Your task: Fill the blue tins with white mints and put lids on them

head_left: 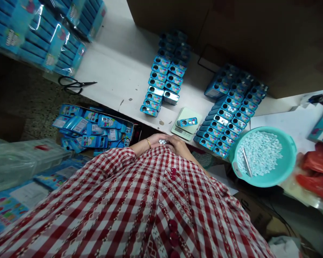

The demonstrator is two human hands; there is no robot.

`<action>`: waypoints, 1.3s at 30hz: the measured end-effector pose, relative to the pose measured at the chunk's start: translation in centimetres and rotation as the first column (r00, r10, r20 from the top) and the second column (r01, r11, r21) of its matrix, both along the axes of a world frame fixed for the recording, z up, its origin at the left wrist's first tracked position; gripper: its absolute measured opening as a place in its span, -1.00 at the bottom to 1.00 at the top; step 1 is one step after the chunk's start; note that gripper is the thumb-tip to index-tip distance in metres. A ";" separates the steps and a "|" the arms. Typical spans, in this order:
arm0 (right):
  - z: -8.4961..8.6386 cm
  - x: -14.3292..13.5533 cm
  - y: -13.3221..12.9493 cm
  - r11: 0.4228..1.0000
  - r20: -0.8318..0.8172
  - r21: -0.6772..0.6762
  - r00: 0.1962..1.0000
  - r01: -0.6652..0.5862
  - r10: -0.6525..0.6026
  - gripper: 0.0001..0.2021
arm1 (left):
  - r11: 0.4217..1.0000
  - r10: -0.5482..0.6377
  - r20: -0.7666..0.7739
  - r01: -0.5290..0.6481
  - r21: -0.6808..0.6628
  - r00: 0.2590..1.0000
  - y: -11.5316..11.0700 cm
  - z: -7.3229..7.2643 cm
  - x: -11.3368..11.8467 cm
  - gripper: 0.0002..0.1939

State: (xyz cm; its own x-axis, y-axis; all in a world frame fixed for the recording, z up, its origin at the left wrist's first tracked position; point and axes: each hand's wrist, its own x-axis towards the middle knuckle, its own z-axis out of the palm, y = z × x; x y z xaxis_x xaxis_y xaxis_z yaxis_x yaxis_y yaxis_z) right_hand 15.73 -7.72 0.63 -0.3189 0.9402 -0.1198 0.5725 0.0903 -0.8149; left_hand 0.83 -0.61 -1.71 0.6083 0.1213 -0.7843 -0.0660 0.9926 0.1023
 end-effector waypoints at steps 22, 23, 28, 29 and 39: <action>0.0 8.8 4.8 0.932 0.412 0.302 0.854 0.202 -0.318 -0.78 | 0.939 0.322 -0.149 -0.335 -0.070 0.935 0.8 1.1 0.1 -0.70; -0.3 8.8 5.0 0.946 0.457 0.281 0.844 0.162 -0.280 -0.77 | 0.939 0.321 -0.148 -0.334 -0.075 0.935 0.8 1.2 0.3 -0.69; 0.0 8.3 5.6 0.961 0.485 0.237 0.840 0.142 -0.243 -0.76 | 0.941 0.319 -0.109 -0.329 -0.083 0.941 1.2 1.7 1.6 -0.70; 0.5 7.7 5.4 0.956 0.434 0.247 0.864 0.157 -0.254 -0.76 | 0.942 0.316 -0.097 -0.324 -0.085 0.944 1.3 1.8 1.9 -0.70; 1.4 8.5 2.3 0.812 0.053 0.216 0.824 0.542 -0.564 -0.74 | 0.935 0.296 -0.171 -0.322 -0.147 0.940 1.2 1.8 1.2 -0.78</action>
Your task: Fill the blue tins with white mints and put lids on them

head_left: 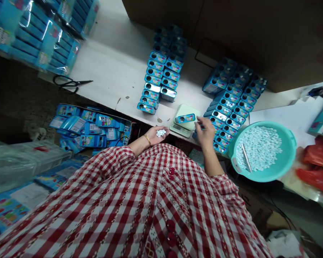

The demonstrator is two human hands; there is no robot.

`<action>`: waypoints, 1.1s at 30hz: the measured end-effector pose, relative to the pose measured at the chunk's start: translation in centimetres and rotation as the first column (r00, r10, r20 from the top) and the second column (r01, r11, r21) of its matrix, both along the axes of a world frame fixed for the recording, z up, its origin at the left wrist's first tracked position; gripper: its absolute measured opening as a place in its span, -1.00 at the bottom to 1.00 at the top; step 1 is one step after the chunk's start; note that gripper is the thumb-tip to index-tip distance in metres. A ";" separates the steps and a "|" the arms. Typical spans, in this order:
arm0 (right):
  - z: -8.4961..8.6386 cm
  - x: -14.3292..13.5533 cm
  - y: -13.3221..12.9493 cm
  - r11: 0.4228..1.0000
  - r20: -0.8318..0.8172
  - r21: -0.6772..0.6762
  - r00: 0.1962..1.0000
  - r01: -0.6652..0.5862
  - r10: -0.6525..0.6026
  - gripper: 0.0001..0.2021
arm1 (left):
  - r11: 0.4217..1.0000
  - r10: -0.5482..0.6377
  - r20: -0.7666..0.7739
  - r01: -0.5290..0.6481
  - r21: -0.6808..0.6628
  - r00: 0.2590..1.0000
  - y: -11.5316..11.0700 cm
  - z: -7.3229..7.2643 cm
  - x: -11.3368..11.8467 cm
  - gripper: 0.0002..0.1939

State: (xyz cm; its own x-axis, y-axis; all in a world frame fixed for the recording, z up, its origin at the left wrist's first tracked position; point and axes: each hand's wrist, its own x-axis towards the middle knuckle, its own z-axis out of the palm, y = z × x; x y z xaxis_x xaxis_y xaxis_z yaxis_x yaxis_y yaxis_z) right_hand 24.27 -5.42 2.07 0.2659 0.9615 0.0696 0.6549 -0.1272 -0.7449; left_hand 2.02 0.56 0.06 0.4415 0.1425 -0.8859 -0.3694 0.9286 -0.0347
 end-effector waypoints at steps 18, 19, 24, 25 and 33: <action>-5.6 3.3 3.0 0.971 -0.244 -0.214 0.968 -0.109 0.055 -0.45 | 0.992 0.121 -0.103 -0.119 0.030 0.987 0.0 -0.4 -2.3 -0.77; -5.6 3.3 3.1 0.970 -0.245 -0.218 0.968 -0.112 0.057 -0.44 | 0.993 0.120 -0.106 -0.117 0.032 0.987 0.0 -0.4 -2.3 -0.76; -5.8 3.0 3.4 0.966 -0.239 -0.222 0.968 -0.130 0.075 -0.46 | 0.994 0.101 -0.089 -0.097 0.052 0.991 0.1 -0.6 -2.3 -0.76; -5.8 3.1 3.4 0.965 -0.238 -0.224 0.968 -0.136 0.081 -0.45 | 0.994 0.100 -0.085 -0.096 0.055 0.991 0.1 -0.7 -2.3 -0.76; -1.6 2.9 1.1 0.990 -0.010 -0.092 0.994 -0.111 0.110 -0.55 | 0.992 0.099 -0.072 -0.092 0.089 0.992 0.3 -0.5 -2.2 -0.76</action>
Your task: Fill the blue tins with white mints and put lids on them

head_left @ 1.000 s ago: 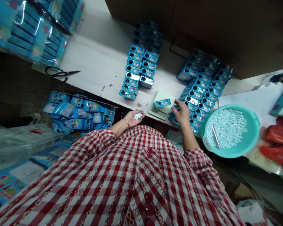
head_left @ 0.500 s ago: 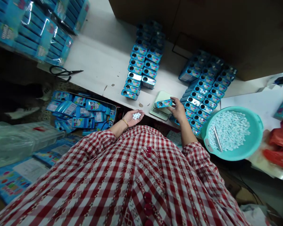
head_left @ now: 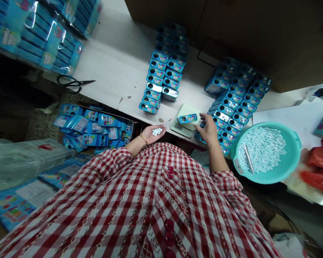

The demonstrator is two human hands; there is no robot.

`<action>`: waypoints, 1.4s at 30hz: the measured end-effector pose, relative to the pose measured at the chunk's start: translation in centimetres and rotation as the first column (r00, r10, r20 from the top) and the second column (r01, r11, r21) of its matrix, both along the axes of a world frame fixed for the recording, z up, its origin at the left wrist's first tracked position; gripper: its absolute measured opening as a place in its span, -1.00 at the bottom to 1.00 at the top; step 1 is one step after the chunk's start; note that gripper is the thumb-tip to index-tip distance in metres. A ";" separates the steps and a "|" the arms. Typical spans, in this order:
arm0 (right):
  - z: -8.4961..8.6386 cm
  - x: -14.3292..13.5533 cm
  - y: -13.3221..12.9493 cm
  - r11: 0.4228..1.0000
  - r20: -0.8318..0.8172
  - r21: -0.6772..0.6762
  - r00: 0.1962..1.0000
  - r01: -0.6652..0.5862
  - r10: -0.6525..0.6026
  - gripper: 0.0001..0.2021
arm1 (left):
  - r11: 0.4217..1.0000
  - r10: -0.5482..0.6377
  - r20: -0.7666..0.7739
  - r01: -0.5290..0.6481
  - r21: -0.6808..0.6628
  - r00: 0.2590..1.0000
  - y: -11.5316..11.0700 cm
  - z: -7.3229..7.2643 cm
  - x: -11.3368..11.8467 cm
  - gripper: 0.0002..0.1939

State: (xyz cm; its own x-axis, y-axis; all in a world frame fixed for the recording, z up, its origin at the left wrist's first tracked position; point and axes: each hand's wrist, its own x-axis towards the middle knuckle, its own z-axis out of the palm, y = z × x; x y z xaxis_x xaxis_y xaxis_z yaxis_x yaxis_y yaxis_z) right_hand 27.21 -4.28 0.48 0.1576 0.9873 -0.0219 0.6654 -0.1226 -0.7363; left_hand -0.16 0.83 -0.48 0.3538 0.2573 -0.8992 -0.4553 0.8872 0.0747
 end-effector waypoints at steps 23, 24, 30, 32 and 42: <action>0.8 -4.3 2.9 0.976 0.128 0.037 0.969 -0.216 0.210 -0.69 | 0.997 0.054 0.044 -0.057 0.053 0.998 2.0 -0.4 3.2 -0.69; 2.2 -5.1 2.6 0.960 0.230 0.038 0.938 -0.277 0.261 -0.67 | 0.995 0.075 0.054 -0.078 0.056 0.996 2.3 -0.3 3.3 -0.70; 4.9 -6.8 1.7 0.929 0.506 -0.073 0.790 -0.362 0.347 -0.63 | 0.993 0.085 0.104 -0.093 0.075 0.991 2.9 0.1 4.5 -0.73; 4.2 -6.4 1.5 0.940 0.493 -0.067 0.808 -0.335 0.323 -0.64 | 0.993 0.063 0.111 -0.073 0.088 0.992 2.9 0.1 4.7 -0.73; -1.3 -3.3 1.0 0.997 -0.098 0.058 0.994 0.058 -0.052 -0.69 | 0.994 0.012 0.119 -0.025 0.110 0.993 3.4 0.1 3.6 -0.72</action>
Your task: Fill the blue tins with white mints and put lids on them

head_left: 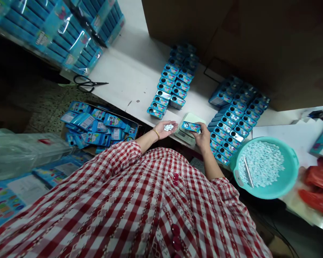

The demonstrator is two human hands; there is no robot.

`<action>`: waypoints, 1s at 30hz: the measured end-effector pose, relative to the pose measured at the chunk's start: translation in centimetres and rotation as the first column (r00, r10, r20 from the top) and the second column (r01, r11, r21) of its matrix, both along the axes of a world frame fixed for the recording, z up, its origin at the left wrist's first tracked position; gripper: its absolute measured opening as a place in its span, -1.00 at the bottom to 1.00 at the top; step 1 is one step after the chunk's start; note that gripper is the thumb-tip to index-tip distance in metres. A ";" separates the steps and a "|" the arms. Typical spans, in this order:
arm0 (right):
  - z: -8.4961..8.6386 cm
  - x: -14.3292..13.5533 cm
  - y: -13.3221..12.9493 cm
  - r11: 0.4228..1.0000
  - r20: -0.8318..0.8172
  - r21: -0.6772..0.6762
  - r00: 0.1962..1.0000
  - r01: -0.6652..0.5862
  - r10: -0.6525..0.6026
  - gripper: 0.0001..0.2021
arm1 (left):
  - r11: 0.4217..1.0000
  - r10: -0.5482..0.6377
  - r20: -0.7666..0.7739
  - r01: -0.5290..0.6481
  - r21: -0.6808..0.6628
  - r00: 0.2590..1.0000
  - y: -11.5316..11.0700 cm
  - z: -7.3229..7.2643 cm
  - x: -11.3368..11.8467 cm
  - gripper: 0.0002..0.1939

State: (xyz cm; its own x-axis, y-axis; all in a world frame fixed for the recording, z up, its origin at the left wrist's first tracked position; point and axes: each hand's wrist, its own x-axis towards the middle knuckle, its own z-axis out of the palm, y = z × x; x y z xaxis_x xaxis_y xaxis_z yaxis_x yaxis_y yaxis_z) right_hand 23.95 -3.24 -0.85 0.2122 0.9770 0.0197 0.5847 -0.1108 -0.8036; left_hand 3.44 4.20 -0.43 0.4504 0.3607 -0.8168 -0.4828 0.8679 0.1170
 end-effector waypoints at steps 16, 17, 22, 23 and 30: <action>-1.3 2.8 -2.1 0.998 -0.180 -0.013 0.981 0.067 -0.068 -0.29 | 0.999 0.013 -0.087 -0.017 -0.045 0.996 -1.5 -0.8 -1.5 -0.74; -1.0 3.1 -2.3 0.996 -0.168 -0.016 0.982 0.084 -0.085 -0.31 | 0.999 0.014 -0.092 -0.018 -0.045 0.996 -1.5 -0.8 -1.5 -0.75; -0.1 3.9 -2.6 0.990 -0.156 -0.018 0.978 0.138 -0.139 -0.32 | 0.999 0.005 -0.091 -0.009 -0.039 0.996 -1.4 -0.5 -1.2 -0.76; 0.0 3.9 -2.6 0.991 -0.144 -0.008 0.980 0.137 -0.137 -0.31 | 0.999 0.002 -0.087 -0.005 -0.035 0.996 -1.4 -0.5 -1.1 -0.76; -0.3 3.6 -2.6 0.998 -0.028 -0.005 0.997 0.069 -0.069 -0.36 | 1.000 -0.001 -0.088 -0.002 -0.030 0.996 -1.1 0.2 -0.6 -0.76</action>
